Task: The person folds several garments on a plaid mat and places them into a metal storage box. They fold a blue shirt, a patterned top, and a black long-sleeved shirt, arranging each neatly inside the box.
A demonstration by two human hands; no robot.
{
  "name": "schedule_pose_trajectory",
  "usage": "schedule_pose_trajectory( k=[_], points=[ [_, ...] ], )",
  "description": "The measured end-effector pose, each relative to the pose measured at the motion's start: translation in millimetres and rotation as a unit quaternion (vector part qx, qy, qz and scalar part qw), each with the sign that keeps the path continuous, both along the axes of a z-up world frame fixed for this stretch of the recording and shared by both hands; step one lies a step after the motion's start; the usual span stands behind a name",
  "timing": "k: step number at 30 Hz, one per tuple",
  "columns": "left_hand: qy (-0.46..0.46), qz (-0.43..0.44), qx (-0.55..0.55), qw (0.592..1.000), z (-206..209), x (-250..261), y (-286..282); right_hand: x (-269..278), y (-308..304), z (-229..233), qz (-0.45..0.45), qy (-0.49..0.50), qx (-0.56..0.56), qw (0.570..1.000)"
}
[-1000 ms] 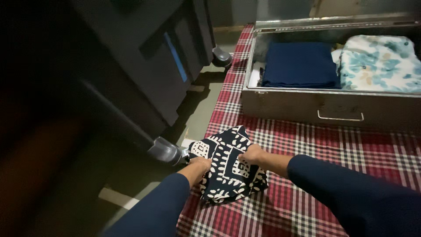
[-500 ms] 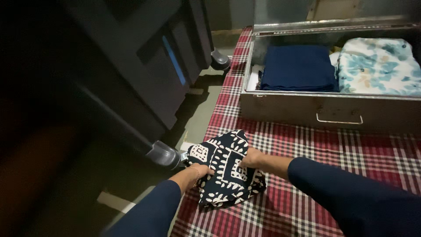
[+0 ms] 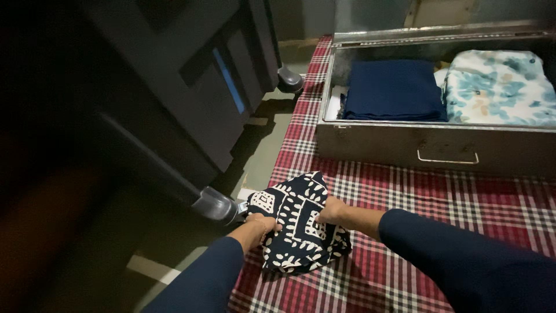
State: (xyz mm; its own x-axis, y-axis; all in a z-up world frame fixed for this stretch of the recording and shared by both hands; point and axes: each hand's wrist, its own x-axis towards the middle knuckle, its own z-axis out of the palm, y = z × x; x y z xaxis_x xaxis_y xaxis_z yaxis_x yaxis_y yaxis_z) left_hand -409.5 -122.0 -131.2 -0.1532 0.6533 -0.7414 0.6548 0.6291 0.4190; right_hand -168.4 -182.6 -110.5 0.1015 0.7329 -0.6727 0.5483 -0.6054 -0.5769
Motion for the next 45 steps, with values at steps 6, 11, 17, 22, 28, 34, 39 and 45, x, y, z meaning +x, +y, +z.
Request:
schedule_pose_trajectory(
  k=[6,11,17,22,28,34,39,45],
  points=[
    [0.006,-0.042,-0.001,0.999,-5,10,18,0,-6,19,0.013,0.023,0.055,0.998],
    [-0.015,-0.058,0.006,0.998,7,14,34,-2,-13,47,0.014,-0.008,0.100,0.995],
    [-0.096,-0.084,-0.016,0.992,33,11,53,7,-13,64,0.018,0.000,0.178,0.984],
    [-0.027,-0.363,0.103,0.926,89,28,68,25,-11,88,0.005,-0.054,0.234,0.971],
    [-0.106,-0.177,0.112,0.972,173,58,38,49,-17,143,0.005,-0.081,0.302,0.950],
    [-0.091,-0.186,0.147,0.967,244,96,15,82,-35,199,-0.002,-0.102,0.387,0.917],
    [-0.159,-0.213,0.216,0.940,264,154,31,128,-41,234,-0.031,-0.141,0.423,0.895],
    [-0.117,-0.269,0.410,0.864,280,231,55,202,-56,262,-0.057,-0.126,0.437,0.889]
  ],
)
